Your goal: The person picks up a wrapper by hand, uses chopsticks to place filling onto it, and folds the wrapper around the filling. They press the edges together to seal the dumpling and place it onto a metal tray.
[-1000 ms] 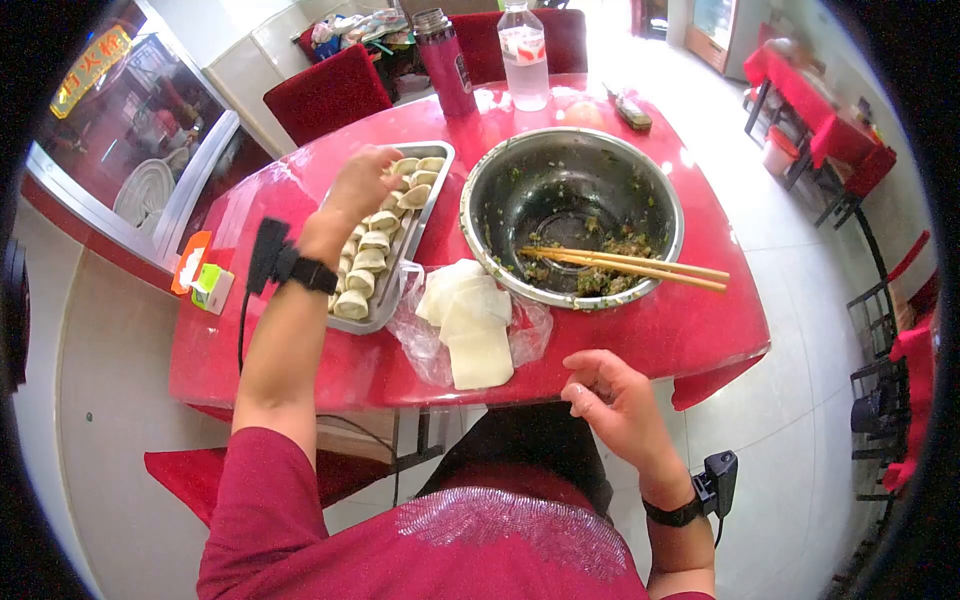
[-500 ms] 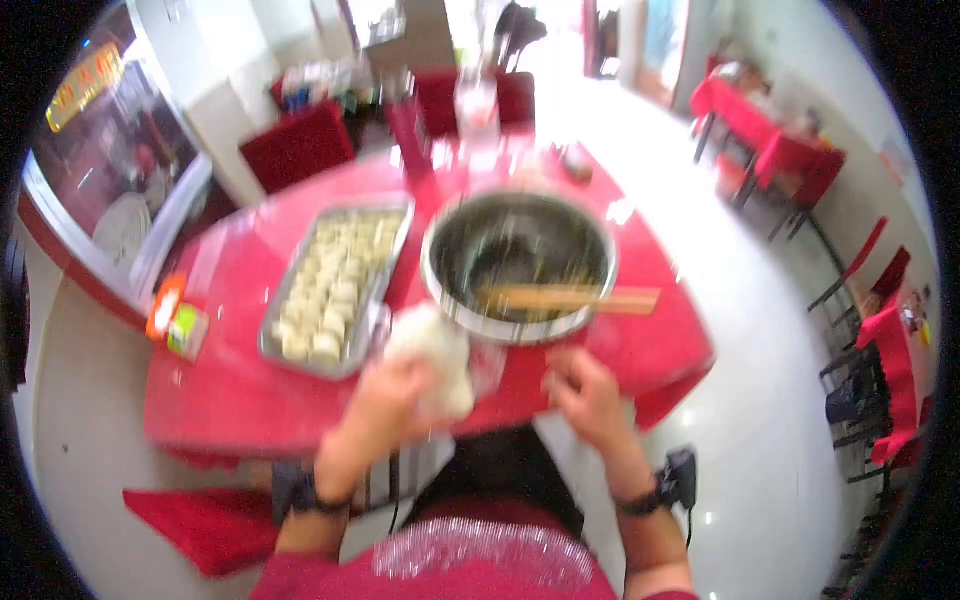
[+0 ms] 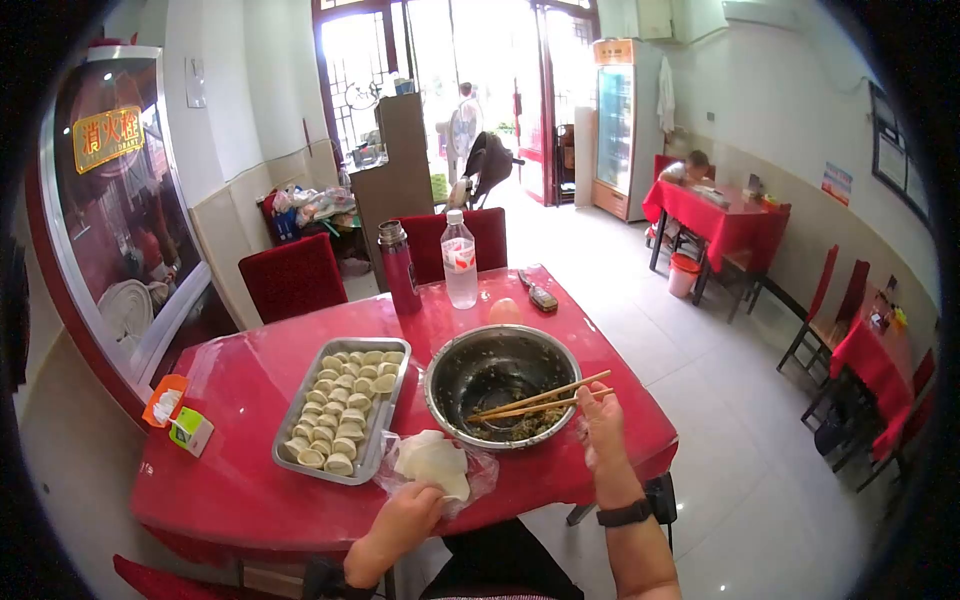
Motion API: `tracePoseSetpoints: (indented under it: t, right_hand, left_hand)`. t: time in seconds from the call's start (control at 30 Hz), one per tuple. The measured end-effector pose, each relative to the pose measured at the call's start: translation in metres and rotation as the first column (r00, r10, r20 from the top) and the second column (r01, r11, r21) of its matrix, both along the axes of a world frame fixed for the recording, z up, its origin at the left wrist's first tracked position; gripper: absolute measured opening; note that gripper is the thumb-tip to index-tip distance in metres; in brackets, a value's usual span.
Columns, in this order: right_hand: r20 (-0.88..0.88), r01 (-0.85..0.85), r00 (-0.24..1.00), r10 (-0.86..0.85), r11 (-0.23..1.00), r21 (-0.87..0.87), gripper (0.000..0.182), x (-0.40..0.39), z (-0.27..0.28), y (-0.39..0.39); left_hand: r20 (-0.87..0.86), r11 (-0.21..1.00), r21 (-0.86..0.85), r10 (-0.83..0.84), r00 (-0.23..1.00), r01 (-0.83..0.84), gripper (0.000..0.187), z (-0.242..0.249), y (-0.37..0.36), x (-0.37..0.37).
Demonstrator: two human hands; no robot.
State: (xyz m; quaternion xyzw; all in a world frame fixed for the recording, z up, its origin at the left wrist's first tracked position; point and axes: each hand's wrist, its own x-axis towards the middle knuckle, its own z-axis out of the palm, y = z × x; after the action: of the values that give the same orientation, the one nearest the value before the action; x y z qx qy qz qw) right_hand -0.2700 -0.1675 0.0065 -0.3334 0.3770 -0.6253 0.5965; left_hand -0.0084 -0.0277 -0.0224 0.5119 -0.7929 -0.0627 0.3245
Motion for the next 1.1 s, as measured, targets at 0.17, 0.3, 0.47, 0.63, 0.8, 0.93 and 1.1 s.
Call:
tracePoseSetpoints:
  t: [0.17,0.3,0.47,0.63,0.8,0.93,1.1]
  right_hand:
    - [-0.161,0.065,0.982,-0.094,0.981,-0.182,0.017,0.007,0.005,-0.008]
    - [-0.312,-0.03,0.947,-0.076,0.947,-0.32,0.009,0.031,0.021,0.01]
    - [-0.487,-0.258,0.871,0.068,0.907,-0.334,0.012,0.046,0.036,0.031]
    - [-0.395,-0.138,0.918,-0.016,0.924,-0.358,0.018,0.026,0.04,0.034]
    - [-0.363,-0.068,0.93,-0.059,0.943,-0.327,0.024,-0.003,0.048,0.035]
    - [-0.409,-0.023,0.904,-0.127,0.94,-0.341,0.024,-0.012,0.042,0.031]
    - [-0.445,0.054,0.871,-0.21,0.939,-0.338,0.023,-0.009,0.051,0.021]
  left_hand:
    - [-0.639,0.955,0.226,0.293,0.712,-0.19,0.019,-0.018,-0.008,0.014]
    - [-0.949,0.948,0.266,0.289,-0.128,0.175,0.02,0.014,-0.005,0.014]
    - [-0.927,0.926,0.324,0.352,-0.133,0.192,0.023,0.007,-0.001,0.012]
    - [-0.937,0.92,0.249,0.308,-0.164,0.304,0.041,0.024,0.002,-0.001]
    - [-0.918,0.89,0.198,0.315,-0.239,0.411,0.043,0.033,-0.001,-0.015]
    - [-0.86,0.862,0.223,0.394,-0.325,0.455,0.034,0.02,-0.009,-0.011]
    - [-0.889,0.856,0.3,0.411,-0.203,0.421,0.031,0.033,-0.017,-0.019]
